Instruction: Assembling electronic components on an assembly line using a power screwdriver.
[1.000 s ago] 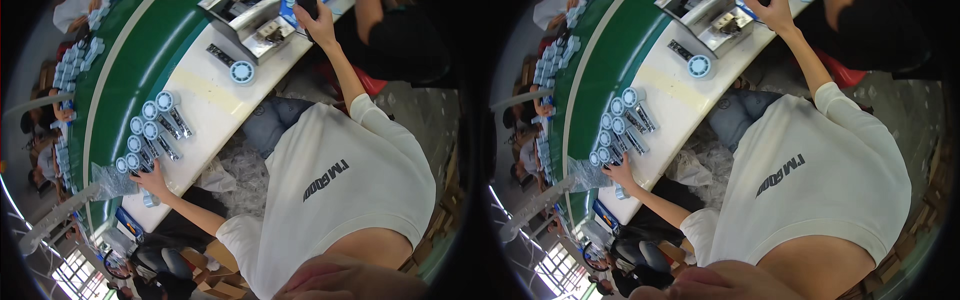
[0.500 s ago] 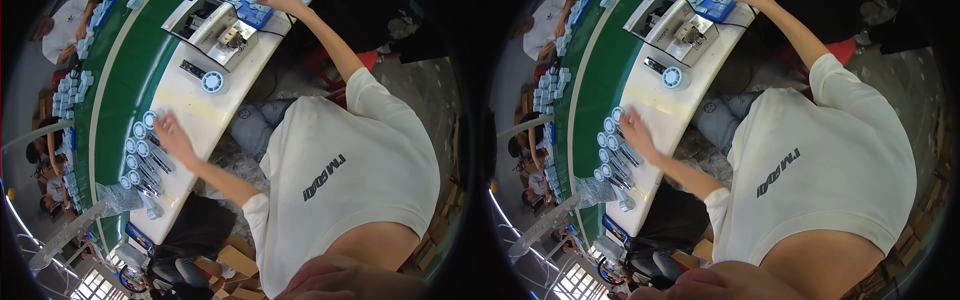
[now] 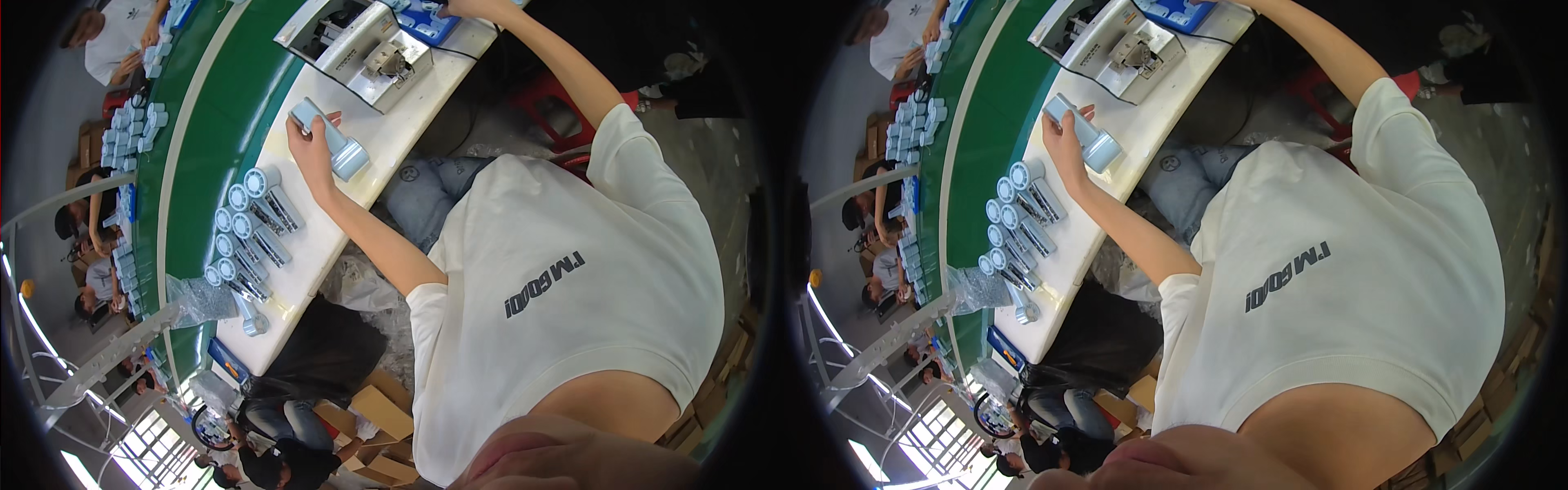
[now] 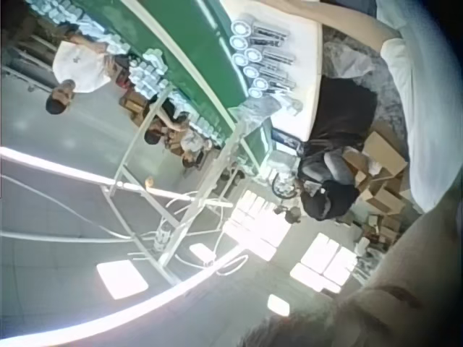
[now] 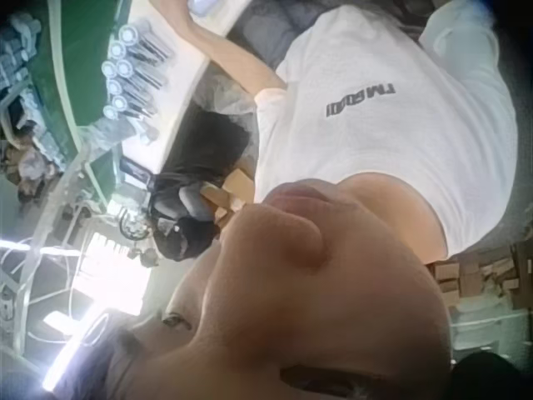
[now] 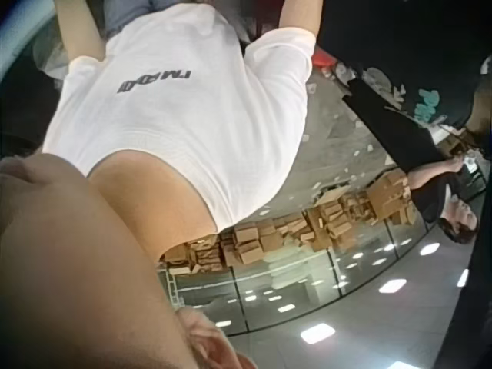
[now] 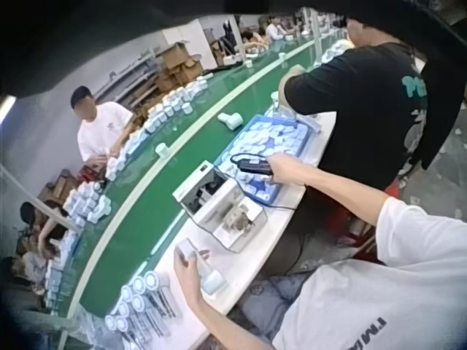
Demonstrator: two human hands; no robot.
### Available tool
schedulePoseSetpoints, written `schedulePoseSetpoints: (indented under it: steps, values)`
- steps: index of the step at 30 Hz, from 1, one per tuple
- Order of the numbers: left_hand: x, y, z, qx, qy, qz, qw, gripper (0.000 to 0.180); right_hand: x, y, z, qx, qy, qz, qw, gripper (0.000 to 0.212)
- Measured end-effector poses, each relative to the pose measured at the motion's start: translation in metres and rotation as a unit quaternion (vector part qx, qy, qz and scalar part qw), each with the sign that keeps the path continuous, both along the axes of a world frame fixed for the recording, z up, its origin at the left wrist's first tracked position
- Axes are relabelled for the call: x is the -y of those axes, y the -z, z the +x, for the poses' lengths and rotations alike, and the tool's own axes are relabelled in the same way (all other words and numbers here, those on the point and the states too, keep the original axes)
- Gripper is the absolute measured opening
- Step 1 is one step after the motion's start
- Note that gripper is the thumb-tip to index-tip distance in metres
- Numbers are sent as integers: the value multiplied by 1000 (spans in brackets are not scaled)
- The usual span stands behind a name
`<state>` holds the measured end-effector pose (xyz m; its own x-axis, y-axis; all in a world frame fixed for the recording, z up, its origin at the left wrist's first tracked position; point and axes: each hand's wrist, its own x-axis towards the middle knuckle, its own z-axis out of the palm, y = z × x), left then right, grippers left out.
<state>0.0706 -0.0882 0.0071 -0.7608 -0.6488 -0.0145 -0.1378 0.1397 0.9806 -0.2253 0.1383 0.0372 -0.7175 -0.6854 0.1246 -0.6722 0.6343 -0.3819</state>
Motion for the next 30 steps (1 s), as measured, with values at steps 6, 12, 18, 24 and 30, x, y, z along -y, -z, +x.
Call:
schedulePoseSetpoints:
  steps: [6, 12, 18, 24, 30]
  values:
    - [-48, -29, 18, -239, 7, -64, 969, 41, -5, -11, 0, 97, -54, -247, 963, 37]
    - [-89, -53, 28, -197, 85, 0, 977, 68, -20, -119, 127, 369, -127, -169, 905, 26]
    - [-104, -57, 23, -85, 230, 30, 969, 79, 5, -105, 138, 315, -398, -137, 851, 45]
    - [-105, -55, 24, 8, 284, 39, 958, 81, 4, -104, 138, 293, -447, -80, 841, 52]
    - [-105, -53, 14, -42, 310, 27, 949, 68, 8, -96, 135, 266, -421, -41, 866, 69]
